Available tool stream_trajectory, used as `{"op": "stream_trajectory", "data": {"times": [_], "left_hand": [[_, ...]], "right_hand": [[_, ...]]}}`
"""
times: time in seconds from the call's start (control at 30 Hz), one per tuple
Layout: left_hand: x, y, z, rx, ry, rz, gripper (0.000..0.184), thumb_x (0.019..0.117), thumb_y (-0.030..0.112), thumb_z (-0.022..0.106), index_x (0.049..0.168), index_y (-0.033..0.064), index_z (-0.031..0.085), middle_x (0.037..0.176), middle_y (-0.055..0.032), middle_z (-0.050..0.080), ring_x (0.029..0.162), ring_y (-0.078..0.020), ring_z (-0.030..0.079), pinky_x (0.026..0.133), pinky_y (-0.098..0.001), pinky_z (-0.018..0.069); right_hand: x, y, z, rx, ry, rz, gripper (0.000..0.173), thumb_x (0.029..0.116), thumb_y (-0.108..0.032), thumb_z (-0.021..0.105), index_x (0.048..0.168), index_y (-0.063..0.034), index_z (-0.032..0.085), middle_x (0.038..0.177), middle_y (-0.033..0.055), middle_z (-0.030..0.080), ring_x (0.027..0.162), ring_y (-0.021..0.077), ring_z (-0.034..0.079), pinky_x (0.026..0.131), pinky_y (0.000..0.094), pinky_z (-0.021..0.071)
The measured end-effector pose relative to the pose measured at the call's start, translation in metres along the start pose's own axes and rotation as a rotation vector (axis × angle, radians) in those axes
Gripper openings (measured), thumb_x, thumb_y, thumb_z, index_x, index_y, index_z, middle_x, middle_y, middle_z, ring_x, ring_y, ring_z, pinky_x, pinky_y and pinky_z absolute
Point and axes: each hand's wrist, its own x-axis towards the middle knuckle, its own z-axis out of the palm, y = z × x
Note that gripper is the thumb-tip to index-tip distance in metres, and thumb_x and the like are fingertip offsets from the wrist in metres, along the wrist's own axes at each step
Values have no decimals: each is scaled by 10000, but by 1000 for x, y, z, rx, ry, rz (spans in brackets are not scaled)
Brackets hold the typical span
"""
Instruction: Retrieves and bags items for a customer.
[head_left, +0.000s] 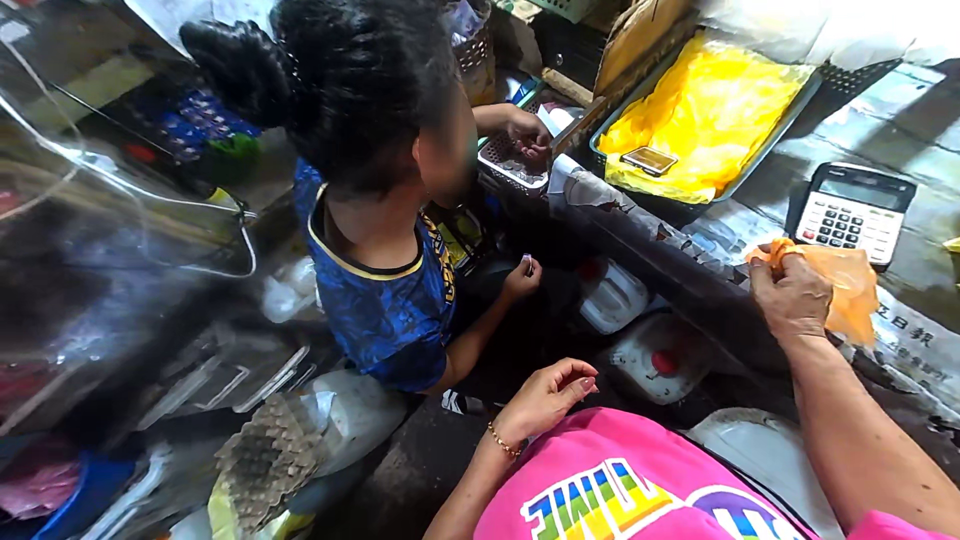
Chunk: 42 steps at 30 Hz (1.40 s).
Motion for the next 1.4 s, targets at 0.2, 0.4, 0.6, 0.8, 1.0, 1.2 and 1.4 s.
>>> {"op": "stream_trajectory", "data": {"times": [0.2,0.4,0.6,0.8,1.0,1.2,1.4], "left_hand": [[-3,-1,-1,-3,-1,-1,287,1067,191,531,1256,-1,627,1119,-73,702,1013,-86,673,949,-283,544],[-3,-4,-4,-17,-14,-13,285,1066,189,535,1258,-1,626,1124,-74,701,1021,-86,672,953,-279,541],[0,-2,-4,-2,-41,-22,281,1066,194,536,1255,9,632,1117,-60,702,1017,-69,666,948,-264,536],[-1,-3,-6,8,-38,-19,287,1066,195,532,1256,5,634,1130,-79,706,1029,-99,678,956,-295,546],[-7,-7,-9,7,-31,-19,283,1065,194,536,1253,6,634,1123,-74,706,1027,-89,676,952,-281,545],[-9,-10,-10,-2,-34,-33,284,1068,197,530,1257,9,630,1123,-74,705,1029,-88,674,956,-281,542],[-5,-7,-9,5,-62,-41,281,1068,200,533,1254,16,634,1126,-67,706,1032,-87,674,957,-281,542]], "right_hand": [[0,-1,0,-3,3,2,392,1060,-254,525,1226,83,636,1056,369,664,1020,556,649,913,708,449],[0,-6,1,-64,-21,51,392,1065,-258,506,1264,56,632,1099,376,662,1062,580,638,915,736,441],[0,-15,0,-109,-39,90,372,1072,-251,497,1276,29,631,1119,368,662,1078,583,633,905,745,447],[1,-16,1,-163,-74,122,414,1085,-296,460,1192,70,621,1098,385,652,1066,596,630,871,763,452],[1,-16,2,-167,-74,136,416,1085,-298,453,1183,70,620,1102,382,654,1071,598,630,859,767,454],[1,-14,5,-174,-60,133,411,1085,-300,450,1161,65,624,1070,373,659,1038,598,638,819,759,465],[0,-16,5,-192,-56,125,424,1089,-300,427,1138,71,626,1073,372,661,1035,590,645,813,756,471]]}}
